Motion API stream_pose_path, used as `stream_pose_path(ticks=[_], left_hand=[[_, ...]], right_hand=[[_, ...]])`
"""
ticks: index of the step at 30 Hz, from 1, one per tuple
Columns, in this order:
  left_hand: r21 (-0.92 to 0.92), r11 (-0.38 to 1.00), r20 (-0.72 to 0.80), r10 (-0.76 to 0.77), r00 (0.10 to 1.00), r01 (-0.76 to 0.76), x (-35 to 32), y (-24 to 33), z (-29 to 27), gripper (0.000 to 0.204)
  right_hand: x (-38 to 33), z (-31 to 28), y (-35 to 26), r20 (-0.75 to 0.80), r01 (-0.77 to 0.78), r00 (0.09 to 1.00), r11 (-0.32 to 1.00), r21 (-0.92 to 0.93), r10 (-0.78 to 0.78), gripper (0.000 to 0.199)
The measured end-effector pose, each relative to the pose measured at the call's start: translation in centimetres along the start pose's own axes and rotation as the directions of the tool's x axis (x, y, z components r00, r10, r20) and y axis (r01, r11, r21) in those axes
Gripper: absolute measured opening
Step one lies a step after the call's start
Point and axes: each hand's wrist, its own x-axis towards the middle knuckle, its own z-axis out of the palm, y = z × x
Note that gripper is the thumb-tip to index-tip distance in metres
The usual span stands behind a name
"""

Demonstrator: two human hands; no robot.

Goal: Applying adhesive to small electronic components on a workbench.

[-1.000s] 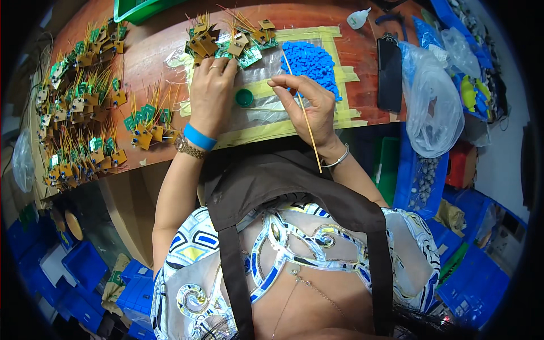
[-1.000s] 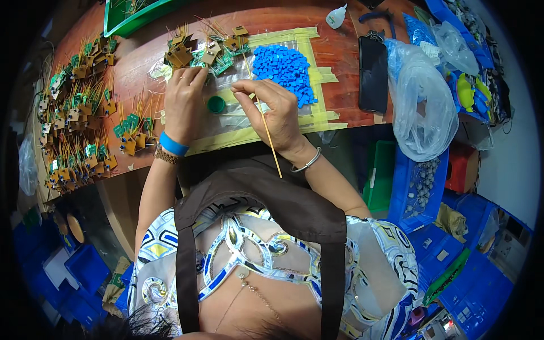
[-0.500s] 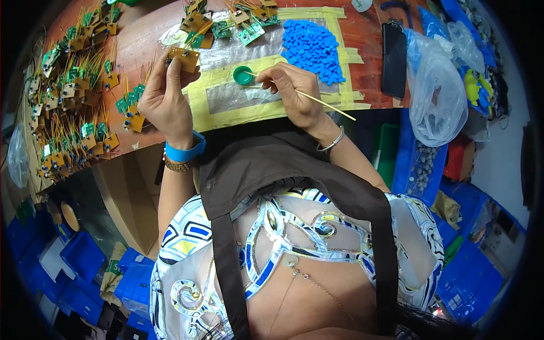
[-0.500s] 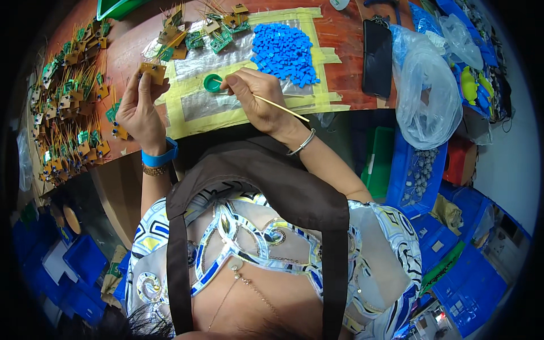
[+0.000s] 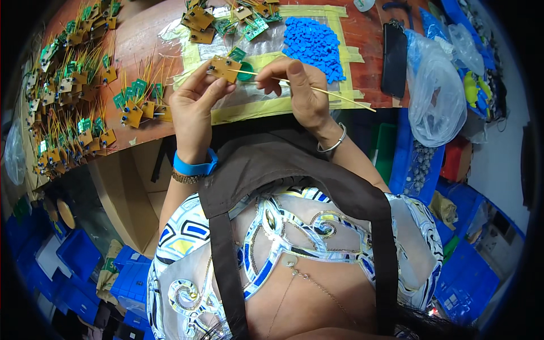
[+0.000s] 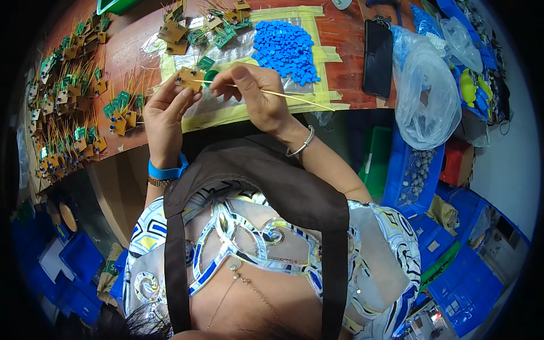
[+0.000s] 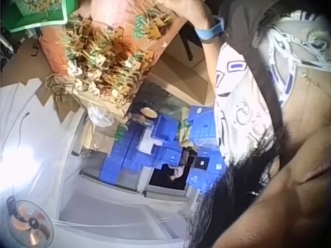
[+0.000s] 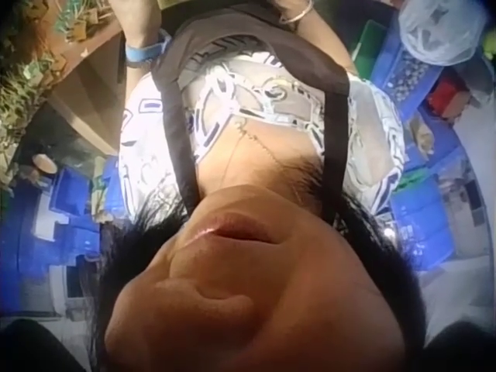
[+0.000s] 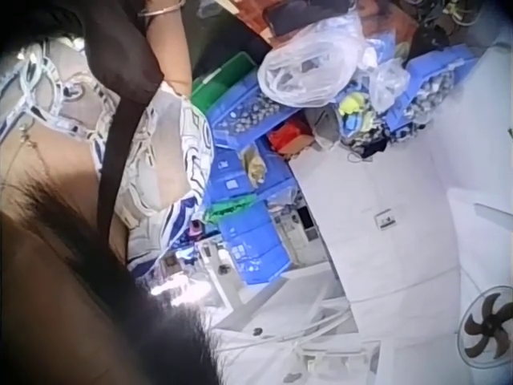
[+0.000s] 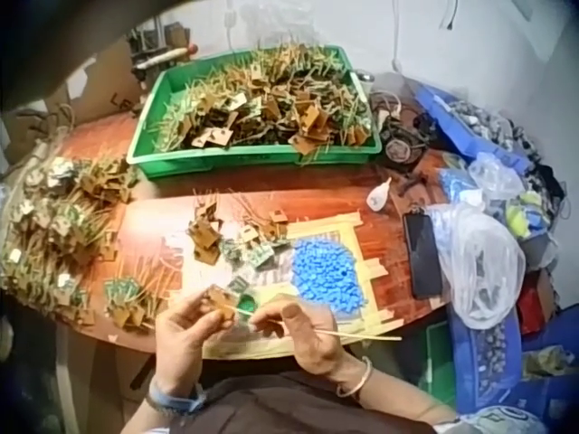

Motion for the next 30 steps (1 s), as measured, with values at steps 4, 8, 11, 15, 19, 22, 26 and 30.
stream_pose_path(ticks=[4, 8, 11, 15, 19, 22, 26, 30], left_hand=[[-0.105, 0.991, 0.010, -0.087, 0.996, 0.088, 0.0, 0.7, 0.9, 0.042], [-0.124, 0.990, 0.018, -0.070, 0.997, 0.071, -0.5, 0.9, 0.9, 0.042], [-0.121, 0.988, 0.002, -0.094, 0.996, 0.094, 0.0, 0.5, 0.9, 0.043], [-0.129, 0.988, 0.014, -0.082, 0.997, 0.083, -0.5, 0.9, 1.0, 0.042], [-0.129, 0.986, 0.013, -0.104, 0.995, 0.104, -0.3, 1.1, 1.2, 0.043], [-0.140, 0.987, 0.018, -0.072, 0.997, 0.073, -0.1, 0.7, 1.0, 0.042], [-0.156, 0.986, -0.002, -0.058, 0.998, 0.057, 0.0, 0.9, 1.0, 0.040], [-0.039, 0.981, -0.128, 0.185, 0.974, -0.191, 0.2, 0.9, 0.5, 0.039]], right_hand=[[0.6, 0.9, -0.1, -0.002, -0.035, 0.999, 0.999, 0.009, 0.035, 0.056], [0.4, 1.0, -0.4, -0.004, -0.049, 0.999, 0.999, 0.013, 0.049, 0.056], [0.7, 1.0, 0.8, -0.024, -0.069, 0.997, 0.998, 0.013, 0.069, 0.055], [0.5, 1.1, 0.5, -0.006, -0.036, 0.999, 0.999, -0.014, 0.036, 0.052], [0.7, 0.8, 0.3, 0.048, 0.071, 0.997, 0.982, -0.177, -0.063, 0.037], [1.0, 0.5, 0.0, 0.114, 0.171, 0.983, 0.941, -0.292, -0.144, 0.027], [1.3, -0.7, -0.7, 0.109, 0.312, 0.950, 0.882, -0.354, -0.292, 0.020], [1.8, -3.4, -0.9, -0.277, 0.012, 0.952, 0.922, -0.387, -0.129, 0.017]])
